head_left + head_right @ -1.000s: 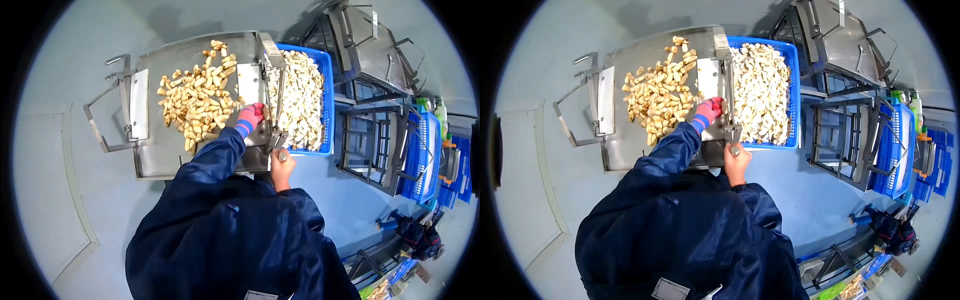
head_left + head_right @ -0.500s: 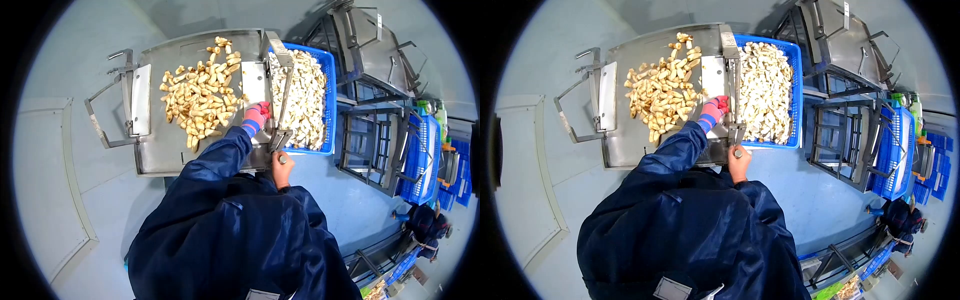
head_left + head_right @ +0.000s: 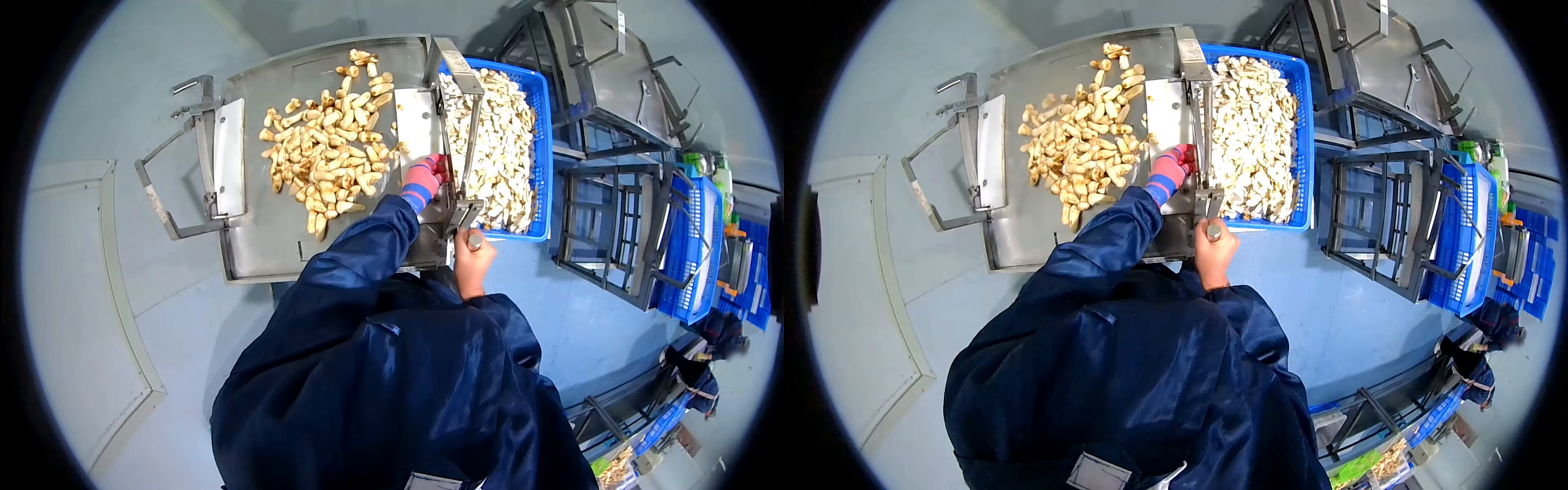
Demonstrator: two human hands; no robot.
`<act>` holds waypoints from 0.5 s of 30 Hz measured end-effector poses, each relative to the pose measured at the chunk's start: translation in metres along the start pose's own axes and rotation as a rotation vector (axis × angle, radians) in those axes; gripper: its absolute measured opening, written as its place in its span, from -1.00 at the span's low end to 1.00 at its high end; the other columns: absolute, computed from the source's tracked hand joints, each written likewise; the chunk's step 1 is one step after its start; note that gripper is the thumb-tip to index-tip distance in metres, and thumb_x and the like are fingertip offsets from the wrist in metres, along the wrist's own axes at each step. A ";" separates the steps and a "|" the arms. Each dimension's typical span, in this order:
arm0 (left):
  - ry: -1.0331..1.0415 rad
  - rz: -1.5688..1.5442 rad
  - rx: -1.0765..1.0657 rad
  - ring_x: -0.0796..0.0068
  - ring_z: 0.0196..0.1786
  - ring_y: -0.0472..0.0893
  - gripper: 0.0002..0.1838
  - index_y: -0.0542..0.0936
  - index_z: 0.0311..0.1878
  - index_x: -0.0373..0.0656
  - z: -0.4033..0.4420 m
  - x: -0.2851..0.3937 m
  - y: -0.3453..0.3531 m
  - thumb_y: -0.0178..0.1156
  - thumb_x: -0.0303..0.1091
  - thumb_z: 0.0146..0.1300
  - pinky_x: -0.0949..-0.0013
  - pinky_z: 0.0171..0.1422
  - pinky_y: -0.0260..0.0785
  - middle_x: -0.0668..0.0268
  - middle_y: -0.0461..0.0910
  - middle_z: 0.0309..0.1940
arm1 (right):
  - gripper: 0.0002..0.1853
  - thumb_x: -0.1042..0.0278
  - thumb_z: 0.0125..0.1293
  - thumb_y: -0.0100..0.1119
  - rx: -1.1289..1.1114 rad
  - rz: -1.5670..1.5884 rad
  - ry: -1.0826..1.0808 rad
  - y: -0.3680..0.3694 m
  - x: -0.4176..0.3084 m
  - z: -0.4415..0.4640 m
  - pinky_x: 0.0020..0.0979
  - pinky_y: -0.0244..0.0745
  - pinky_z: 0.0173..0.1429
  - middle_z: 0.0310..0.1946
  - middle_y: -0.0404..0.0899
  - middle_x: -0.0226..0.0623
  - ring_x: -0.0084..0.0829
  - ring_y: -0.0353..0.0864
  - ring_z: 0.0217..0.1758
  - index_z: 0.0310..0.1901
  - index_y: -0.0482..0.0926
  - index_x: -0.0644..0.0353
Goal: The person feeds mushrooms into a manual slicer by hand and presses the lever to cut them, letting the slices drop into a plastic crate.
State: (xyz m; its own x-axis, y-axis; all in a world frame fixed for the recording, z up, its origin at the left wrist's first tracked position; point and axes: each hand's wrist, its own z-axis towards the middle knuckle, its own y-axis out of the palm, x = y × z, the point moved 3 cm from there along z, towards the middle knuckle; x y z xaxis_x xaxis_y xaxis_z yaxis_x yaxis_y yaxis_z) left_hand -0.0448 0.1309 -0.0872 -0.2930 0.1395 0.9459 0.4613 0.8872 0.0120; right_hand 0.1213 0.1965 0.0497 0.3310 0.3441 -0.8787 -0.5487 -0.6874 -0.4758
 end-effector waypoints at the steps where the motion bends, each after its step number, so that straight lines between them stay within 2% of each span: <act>1: 0.006 0.094 0.042 0.47 -0.29 0.55 -0.56 0.41 0.08 -0.24 -0.003 0.004 0.000 0.04 -0.70 0.08 0.47 -0.19 0.44 0.24 0.54 -0.28 | -0.75 0.44 0.08 0.17 0.005 -0.055 -0.046 0.004 0.019 -0.005 -0.32 0.22 -0.58 -0.79 0.29 -0.11 -0.33 0.22 -0.76 -0.66 0.36 0.28; 2: 0.011 0.188 0.086 0.47 -0.30 0.55 -0.57 0.41 0.08 -0.25 -0.005 0.006 -0.002 0.04 -0.70 0.09 0.47 -0.21 0.44 0.24 0.54 -0.28 | -0.75 0.44 0.08 0.16 0.008 -0.110 -0.092 0.008 0.034 -0.008 -0.32 0.22 -0.58 -0.78 0.30 -0.10 -0.32 0.22 -0.76 -0.66 0.36 0.28; 5: 0.032 0.078 0.102 0.49 -0.32 0.54 -0.59 0.40 0.07 -0.25 -0.006 0.000 -0.003 0.06 -0.66 0.11 0.47 -0.23 0.43 0.25 0.54 -0.32 | -0.76 0.43 0.09 0.15 -0.047 -0.024 -0.043 0.018 0.066 -0.012 -0.29 0.22 -0.56 -0.77 0.29 -0.07 -0.28 0.22 -0.75 -0.65 0.37 0.28; 9: 0.020 0.109 0.174 0.49 -0.38 0.55 -0.69 0.45 -0.01 -0.29 -0.002 -0.013 0.003 0.09 -0.60 0.13 0.48 -0.28 0.42 0.25 0.57 -0.35 | -0.75 0.40 0.09 0.15 -0.058 -0.022 -0.039 0.015 0.058 -0.012 -0.28 0.23 -0.55 -0.76 0.31 -0.05 -0.25 0.25 -0.73 -0.64 0.39 0.29; 11: -0.049 0.063 0.209 0.51 -0.42 0.53 -0.75 0.48 -0.07 -0.29 -0.001 -0.002 0.010 0.07 -0.58 0.15 0.48 -0.28 0.41 0.27 0.57 -0.39 | -0.76 0.40 0.09 0.15 -0.074 -0.029 -0.008 0.016 0.063 -0.013 -0.29 0.23 -0.55 -0.75 0.32 -0.04 -0.27 0.27 -0.73 -0.63 0.39 0.30; 13: 0.024 -0.151 0.185 0.52 -0.38 0.53 -0.76 0.48 -0.08 -0.27 -0.008 0.023 0.008 0.09 -0.56 0.14 0.50 -0.25 0.40 0.27 0.57 -0.38 | -0.76 0.41 0.09 0.15 -0.081 -0.024 -0.008 0.017 0.066 -0.009 -0.29 0.24 -0.55 -0.75 0.32 -0.04 -0.27 0.29 -0.73 -0.63 0.39 0.31; 15: 0.153 -0.154 0.098 0.52 -0.35 0.54 -0.75 0.49 -0.08 -0.24 -0.025 0.066 0.006 0.08 -0.56 0.14 0.52 -0.22 0.39 0.30 0.57 -0.39 | -0.77 0.41 0.08 0.15 -0.069 -0.014 -0.016 0.017 0.067 -0.012 -0.29 0.24 -0.55 -0.75 0.32 -0.04 -0.27 0.29 -0.73 -0.62 0.40 0.31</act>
State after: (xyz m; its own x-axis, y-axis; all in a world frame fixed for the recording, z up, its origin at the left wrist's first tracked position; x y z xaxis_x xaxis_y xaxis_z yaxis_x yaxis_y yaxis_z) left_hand -0.0406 0.1349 -0.0166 -0.2197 -0.0627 0.9735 0.3349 0.9325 0.1356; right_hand 0.1430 0.2002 -0.0172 0.3257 0.3642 -0.8725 -0.4896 -0.7245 -0.4851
